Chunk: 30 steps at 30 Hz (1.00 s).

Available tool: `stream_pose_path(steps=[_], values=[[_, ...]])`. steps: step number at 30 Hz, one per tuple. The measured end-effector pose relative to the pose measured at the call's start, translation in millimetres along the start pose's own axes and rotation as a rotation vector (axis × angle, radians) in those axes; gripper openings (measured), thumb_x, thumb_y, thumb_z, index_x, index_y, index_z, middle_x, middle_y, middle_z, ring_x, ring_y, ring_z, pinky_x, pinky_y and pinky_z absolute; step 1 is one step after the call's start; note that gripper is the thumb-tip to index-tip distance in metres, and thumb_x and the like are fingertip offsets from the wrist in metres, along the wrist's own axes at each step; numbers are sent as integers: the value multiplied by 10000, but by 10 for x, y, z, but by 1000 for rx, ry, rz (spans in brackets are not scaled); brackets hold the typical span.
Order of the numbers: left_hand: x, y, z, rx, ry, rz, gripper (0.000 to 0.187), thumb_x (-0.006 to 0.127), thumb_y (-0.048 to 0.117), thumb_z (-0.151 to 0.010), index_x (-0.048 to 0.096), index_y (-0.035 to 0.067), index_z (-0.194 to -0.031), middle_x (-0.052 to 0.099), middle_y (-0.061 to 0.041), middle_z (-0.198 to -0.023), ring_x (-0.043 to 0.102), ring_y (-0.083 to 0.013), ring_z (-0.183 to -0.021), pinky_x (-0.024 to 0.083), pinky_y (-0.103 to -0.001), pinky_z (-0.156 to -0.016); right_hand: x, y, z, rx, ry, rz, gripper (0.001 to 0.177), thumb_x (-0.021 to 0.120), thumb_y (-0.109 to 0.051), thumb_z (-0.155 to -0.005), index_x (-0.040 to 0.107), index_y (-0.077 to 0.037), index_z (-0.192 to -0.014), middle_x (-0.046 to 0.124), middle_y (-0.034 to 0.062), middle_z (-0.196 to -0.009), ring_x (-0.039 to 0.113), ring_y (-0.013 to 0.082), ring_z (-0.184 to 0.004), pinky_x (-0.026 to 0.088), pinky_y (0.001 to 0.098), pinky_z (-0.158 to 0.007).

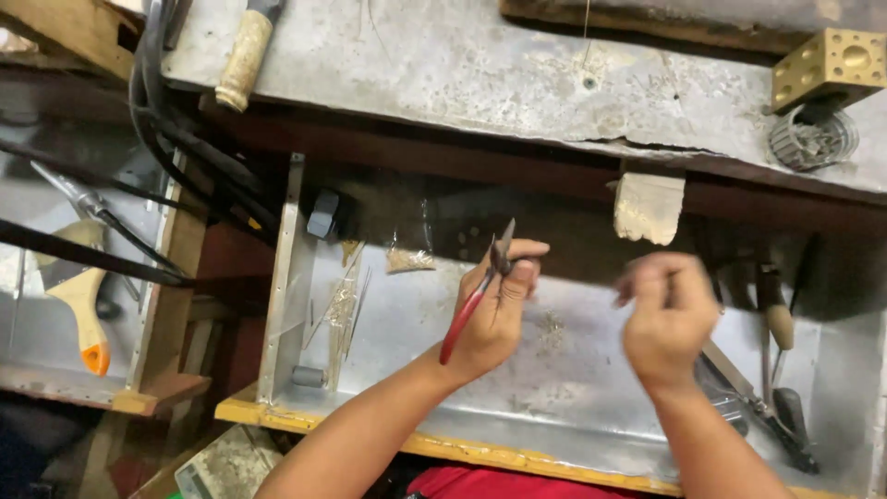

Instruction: Filing and shaping small metal jewelry components using hand tools at a workbench.

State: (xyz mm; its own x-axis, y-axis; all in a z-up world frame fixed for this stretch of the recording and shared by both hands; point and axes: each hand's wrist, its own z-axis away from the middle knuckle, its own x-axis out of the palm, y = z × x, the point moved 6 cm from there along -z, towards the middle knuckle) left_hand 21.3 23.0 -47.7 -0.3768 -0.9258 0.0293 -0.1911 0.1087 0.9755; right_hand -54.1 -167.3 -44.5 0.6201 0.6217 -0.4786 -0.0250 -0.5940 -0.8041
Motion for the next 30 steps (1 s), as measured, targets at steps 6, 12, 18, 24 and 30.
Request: stream_pose_path(steps=[6,12,18,24,30], values=[[-41,85,13,49,135,-222,225,573,190,-1015,647,-11,-947,606,-31,-673,528,-138,-529,461,-326,-531,-435,987,-438,164,279,259,431,674,-157,-1182,501,0,-819,462,56,-801,466,161,-780,409,396,-668],[-1,248,60,236,189,-343,177,620,141,-987,650,-15,-909,642,-65,-738,616,-192,-620,521,-327,-587,-470,850,-629,224,266,255,185,608,82,-884,510,22,-739,371,-39,-841,443,114,-837,331,372,-562],[103,169,128,259,107,-458,361,650,138,-980,481,48,-674,461,-47,-562,427,-194,-474,351,-369,-446,-473,356,-659,295,53,195,247,702,-164,-1052,659,-69,-828,423,-73,-725,371,81,-732,343,324,-608],[207,99,52,145,-81,-189,394,655,138,-928,511,127,-562,470,-21,-375,448,-176,-318,359,-271,-363,8,-27,-130,-80,-446,-298,405,718,-69,-891,669,0,-1287,624,191,-1269,729,233,-830,644,372,-747],[309,204,108,267,-139,-293,281,574,209,-1005,591,75,-759,536,-136,-572,598,-368,-534,480,-383,-481,-14,-198,-153,-153,-328,-348,182,658,-98,-977,769,26,-1052,690,130,-812,667,200,-612,620,332,-590]])
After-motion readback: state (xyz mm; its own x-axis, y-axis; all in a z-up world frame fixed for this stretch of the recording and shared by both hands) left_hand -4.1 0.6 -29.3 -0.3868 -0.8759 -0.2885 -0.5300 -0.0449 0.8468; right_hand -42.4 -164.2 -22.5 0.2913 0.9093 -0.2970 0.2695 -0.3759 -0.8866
